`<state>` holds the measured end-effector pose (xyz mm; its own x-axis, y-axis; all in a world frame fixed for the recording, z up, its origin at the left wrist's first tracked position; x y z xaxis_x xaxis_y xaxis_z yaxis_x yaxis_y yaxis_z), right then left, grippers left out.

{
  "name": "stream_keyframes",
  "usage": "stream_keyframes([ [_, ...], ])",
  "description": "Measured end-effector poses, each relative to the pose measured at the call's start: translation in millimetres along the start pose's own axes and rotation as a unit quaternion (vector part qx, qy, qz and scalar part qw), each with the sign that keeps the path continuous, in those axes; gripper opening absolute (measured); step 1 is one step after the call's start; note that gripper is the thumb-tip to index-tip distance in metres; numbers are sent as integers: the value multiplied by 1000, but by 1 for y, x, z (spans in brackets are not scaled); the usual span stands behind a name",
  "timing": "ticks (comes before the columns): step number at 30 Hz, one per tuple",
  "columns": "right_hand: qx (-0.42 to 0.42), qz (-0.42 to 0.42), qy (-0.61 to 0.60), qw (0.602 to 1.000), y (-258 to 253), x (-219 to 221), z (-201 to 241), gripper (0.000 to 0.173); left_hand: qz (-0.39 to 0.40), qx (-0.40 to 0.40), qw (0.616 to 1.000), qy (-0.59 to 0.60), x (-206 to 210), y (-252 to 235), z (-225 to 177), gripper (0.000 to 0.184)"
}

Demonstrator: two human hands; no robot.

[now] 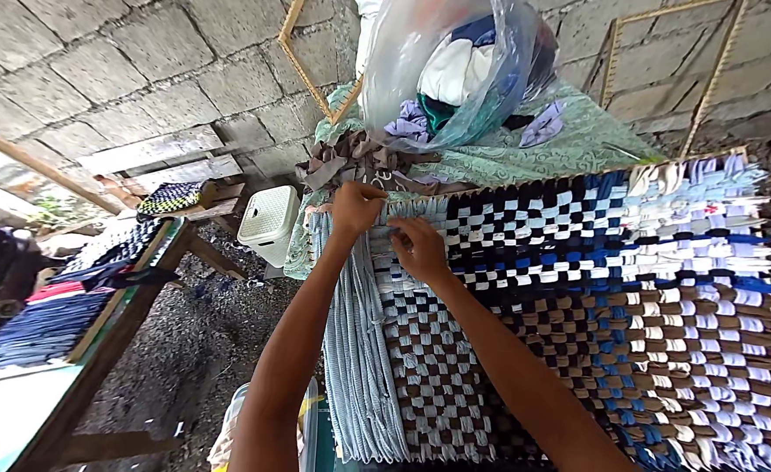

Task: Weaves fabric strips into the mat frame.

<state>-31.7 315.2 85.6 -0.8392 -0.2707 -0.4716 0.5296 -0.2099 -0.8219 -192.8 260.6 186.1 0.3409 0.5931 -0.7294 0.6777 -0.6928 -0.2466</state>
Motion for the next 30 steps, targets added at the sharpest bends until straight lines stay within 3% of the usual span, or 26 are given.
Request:
stream_keyframes([
  [4, -7, -6, -15, 1000, 6, 0, 5, 53, 10, -99, 990, -100, -1, -1, -14, 21],
  [6, -9, -10, 7, 1000, 11, 2, 8, 63, 4, -88, 991, -103, -2, -1, -20, 28],
  [10, -15, 48, 119, 992, 18, 16, 17, 64, -37, -1, 996, -82, 0, 9, -15, 26],
  [13, 7, 85, 183, 979, 25, 26, 20, 61, -103, 116, 982, -105, 2, 26, -8, 26],
  [16, 7, 86, 197, 977, 33, 26, 25, 53, -129, 211, 952, -179, 7, 52, 2, 36],
  [20, -17, 124, 185, 975, 52, 22, 26, 55, -117, 255, 924, -260, 18, 79, 29, 51],
  [25, -53, 168, 162, 971, 107, -14, 26, 57, -96, 239, 915, -310, 9, 98, 65, 49],
  [30, -29, 239, 187, 952, 175, -91, -5, 61, -110, 217, 914, -323, -5, 92, 64, 36],
])
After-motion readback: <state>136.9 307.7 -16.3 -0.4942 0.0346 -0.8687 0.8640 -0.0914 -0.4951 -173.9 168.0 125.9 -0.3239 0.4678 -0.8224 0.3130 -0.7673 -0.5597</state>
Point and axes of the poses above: each hand's wrist, its own y-axis away from the middle knuckle, its own x-axis out of the palm, z = x × y, the point moved 5 cm from there along -y, towards the middle knuckle, and after that the axes turned 15 degrees about -x, right-handed, at the moved point
